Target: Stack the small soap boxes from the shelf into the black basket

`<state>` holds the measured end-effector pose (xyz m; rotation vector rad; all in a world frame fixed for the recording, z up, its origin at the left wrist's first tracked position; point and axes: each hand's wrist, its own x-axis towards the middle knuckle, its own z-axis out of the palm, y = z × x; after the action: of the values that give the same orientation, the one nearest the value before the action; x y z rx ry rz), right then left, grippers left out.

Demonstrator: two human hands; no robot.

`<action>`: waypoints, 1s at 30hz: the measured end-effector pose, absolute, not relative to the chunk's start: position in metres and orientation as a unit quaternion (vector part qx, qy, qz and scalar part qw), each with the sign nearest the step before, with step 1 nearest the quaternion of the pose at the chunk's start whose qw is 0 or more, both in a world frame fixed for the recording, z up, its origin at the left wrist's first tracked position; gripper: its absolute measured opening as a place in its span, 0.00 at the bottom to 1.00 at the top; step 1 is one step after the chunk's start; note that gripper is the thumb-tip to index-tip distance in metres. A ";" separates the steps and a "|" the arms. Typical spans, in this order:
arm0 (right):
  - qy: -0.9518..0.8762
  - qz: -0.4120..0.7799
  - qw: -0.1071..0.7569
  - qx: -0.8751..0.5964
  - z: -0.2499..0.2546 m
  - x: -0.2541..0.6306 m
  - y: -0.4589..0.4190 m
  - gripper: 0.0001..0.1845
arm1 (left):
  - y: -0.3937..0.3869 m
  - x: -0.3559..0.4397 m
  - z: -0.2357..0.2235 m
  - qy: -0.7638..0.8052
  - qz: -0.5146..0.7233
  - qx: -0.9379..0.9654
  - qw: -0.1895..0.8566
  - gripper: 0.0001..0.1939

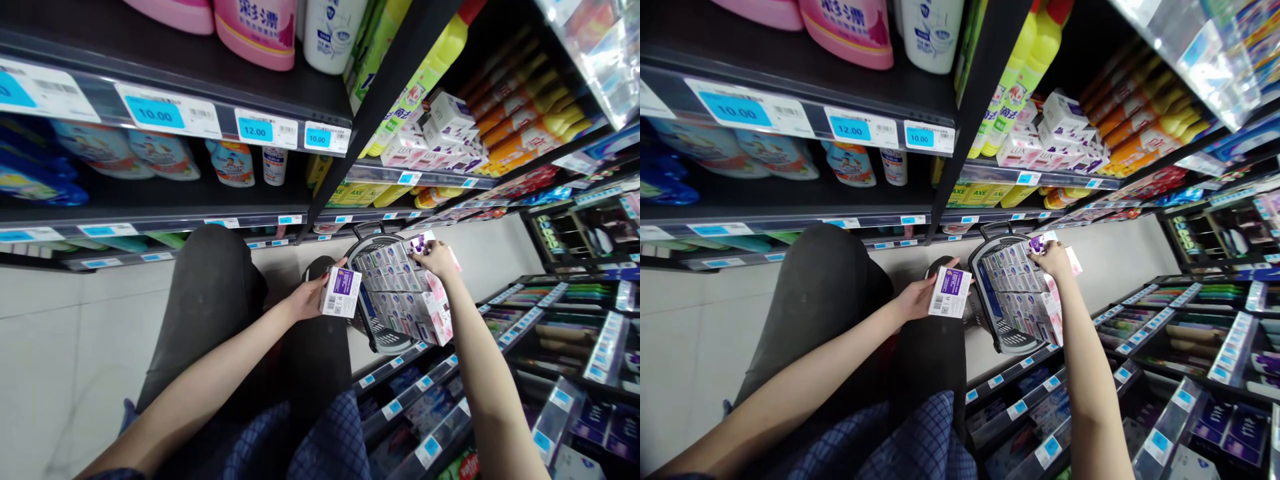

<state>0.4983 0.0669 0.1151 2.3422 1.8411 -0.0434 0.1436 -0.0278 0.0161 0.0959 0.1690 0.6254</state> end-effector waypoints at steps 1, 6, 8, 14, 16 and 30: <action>0.615 -0.018 0.080 0.784 0.115 0.498 0.067 0.29 | -0.028 0.144 0.016 0.083 0.307 0.046 0.947 0.42; 0.607 -0.029 0.075 0.791 0.113 0.496 0.067 0.29 | -0.028 0.144 0.015 0.089 0.303 0.050 0.948 0.42; 0.608 -0.028 0.074 0.790 0.114 0.495 0.067 0.29 | -0.028 0.144 0.015 0.088 0.304 0.050 0.947 0.42; 0.607 -0.037 0.086 0.789 0.115 0.491 0.065 0.30 | -0.028 0.145 0.013 0.084 0.302 0.044 0.948 0.40; 0.610 -0.040 0.088 0.787 0.115 0.490 0.064 0.31 | -0.028 0.145 0.012 0.083 0.301 0.039 0.949 0.40; 0.485 -0.081 -0.339 0.802 0.187 0.461 -0.032 0.21 | -0.029 0.148 0.012 0.095 0.306 0.047 0.946 0.39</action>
<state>0.4609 -0.0319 0.1870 3.2690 1.9752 -0.3308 0.1475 -0.0289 0.0118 0.0952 0.1929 0.6234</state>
